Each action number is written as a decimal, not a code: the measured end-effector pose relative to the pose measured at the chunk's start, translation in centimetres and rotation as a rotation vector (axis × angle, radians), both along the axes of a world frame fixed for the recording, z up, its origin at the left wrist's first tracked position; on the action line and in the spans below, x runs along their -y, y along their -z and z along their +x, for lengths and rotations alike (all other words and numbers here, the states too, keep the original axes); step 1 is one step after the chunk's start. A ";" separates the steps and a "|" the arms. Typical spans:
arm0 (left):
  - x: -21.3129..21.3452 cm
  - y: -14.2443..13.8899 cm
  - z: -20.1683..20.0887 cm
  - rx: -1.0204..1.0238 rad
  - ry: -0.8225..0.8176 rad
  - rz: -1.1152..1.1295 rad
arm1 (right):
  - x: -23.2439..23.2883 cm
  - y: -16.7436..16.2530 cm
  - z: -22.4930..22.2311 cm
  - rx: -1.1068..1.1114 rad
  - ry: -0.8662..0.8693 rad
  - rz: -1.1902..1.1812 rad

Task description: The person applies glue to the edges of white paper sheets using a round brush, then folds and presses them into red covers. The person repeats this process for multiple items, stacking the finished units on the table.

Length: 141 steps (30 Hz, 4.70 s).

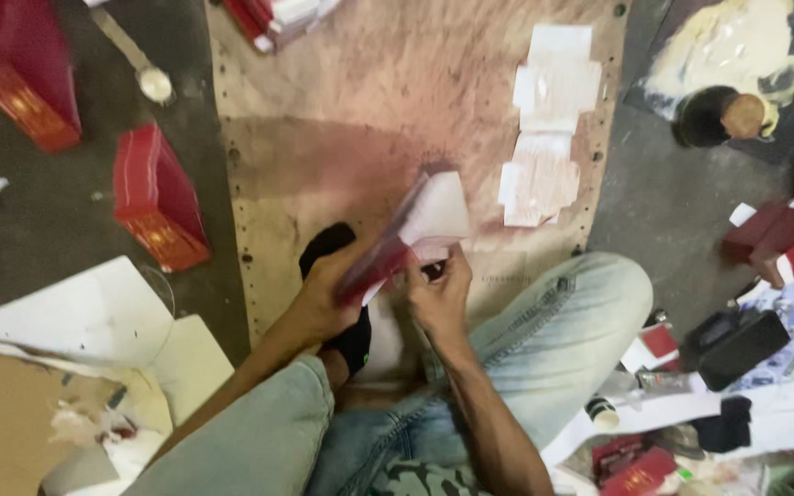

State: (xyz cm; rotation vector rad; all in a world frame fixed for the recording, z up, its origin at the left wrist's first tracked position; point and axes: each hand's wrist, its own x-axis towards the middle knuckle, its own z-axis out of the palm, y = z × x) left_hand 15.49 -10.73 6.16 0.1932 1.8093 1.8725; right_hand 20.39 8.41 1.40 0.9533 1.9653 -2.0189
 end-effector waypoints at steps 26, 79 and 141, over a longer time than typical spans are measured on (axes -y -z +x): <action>0.5 5.1 -1.5 -0.159 -0.367 -0.484 | -1.7 2.2 -1.8 -0.163 -0.422 0.485; 0.0 7.9 -0.3 0.189 -0.221 -0.532 | 1.3 1.9 -2.3 -0.171 -0.410 0.680; 0.3 7.1 -0.9 0.198 -0.264 -0.490 | 1.7 1.3 -2.7 -0.294 -0.475 0.625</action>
